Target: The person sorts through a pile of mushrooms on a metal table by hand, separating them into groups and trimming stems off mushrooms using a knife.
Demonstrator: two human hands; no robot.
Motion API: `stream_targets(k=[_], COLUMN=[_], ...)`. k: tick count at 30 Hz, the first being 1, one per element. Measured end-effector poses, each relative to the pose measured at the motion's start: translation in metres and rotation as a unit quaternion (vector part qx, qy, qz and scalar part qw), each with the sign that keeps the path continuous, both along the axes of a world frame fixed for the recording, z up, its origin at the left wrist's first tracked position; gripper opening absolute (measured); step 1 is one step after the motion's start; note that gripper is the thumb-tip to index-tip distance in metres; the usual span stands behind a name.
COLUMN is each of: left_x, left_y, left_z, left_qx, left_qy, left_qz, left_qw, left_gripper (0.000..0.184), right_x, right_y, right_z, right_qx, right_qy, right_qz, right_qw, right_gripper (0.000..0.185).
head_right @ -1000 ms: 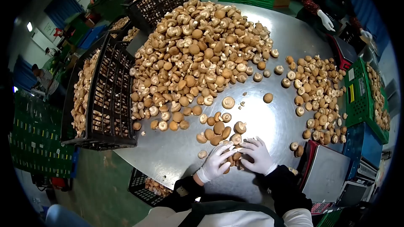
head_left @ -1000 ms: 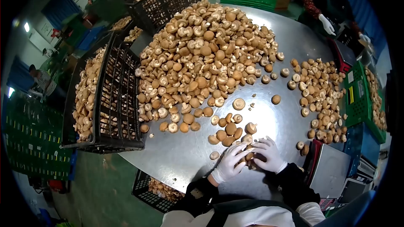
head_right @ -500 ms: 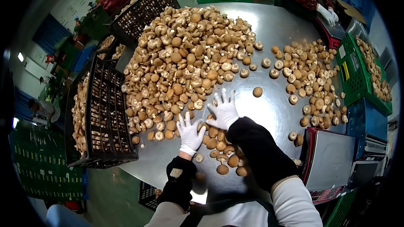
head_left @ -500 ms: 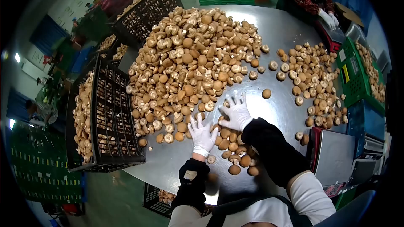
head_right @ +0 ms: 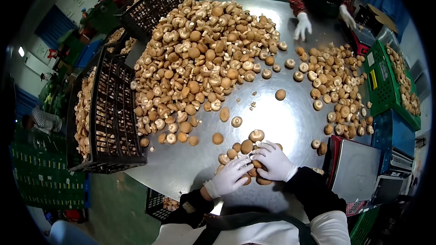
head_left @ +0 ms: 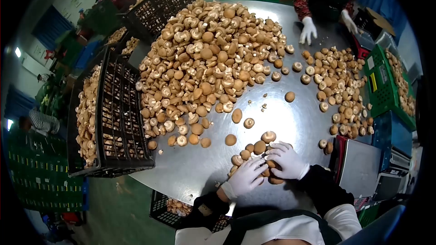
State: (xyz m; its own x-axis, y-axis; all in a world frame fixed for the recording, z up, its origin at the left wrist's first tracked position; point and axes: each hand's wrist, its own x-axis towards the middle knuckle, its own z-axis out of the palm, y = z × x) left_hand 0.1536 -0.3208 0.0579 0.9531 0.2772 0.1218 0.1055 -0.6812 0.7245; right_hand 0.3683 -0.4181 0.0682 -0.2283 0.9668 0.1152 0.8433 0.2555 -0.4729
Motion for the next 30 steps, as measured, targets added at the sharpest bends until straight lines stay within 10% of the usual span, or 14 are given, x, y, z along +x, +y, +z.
stream_targets(k=[4, 9, 13, 30], left_x=[-0.033, -0.116, -0.138, -0.027], left_y=[0.002, 0.005, -0.005, 0.015], left_z=[0.021, 0.012, -0.014, -0.052], left_qx=[0.005, 0.139, 0.150, -0.011], left_qy=[-0.081, 0.155, 0.229, 0.076], left_qz=[0.059, 0.127, 0.114, 0.026], left_qw=[0.995, 0.970, 0.955, 0.997], left_gripper=[0.061, 0.114, 0.120, 0.116], right_x=[0.006, 0.011, 0.017, -0.031], right_y=[-0.029, -0.073, -0.099, -0.048], right_z=[0.019, 0.024, 0.005, -0.013], right_qx=[0.017, 0.006, -0.116, -0.181], right_qy=[0.014, 0.057, -0.043, 0.055], right_qz=[-0.032, -0.151, -0.231, -0.209], right_qw=[0.999, 0.987, 0.965, 0.959], right_gripper=[0.044, 0.070, 0.120, 0.114])
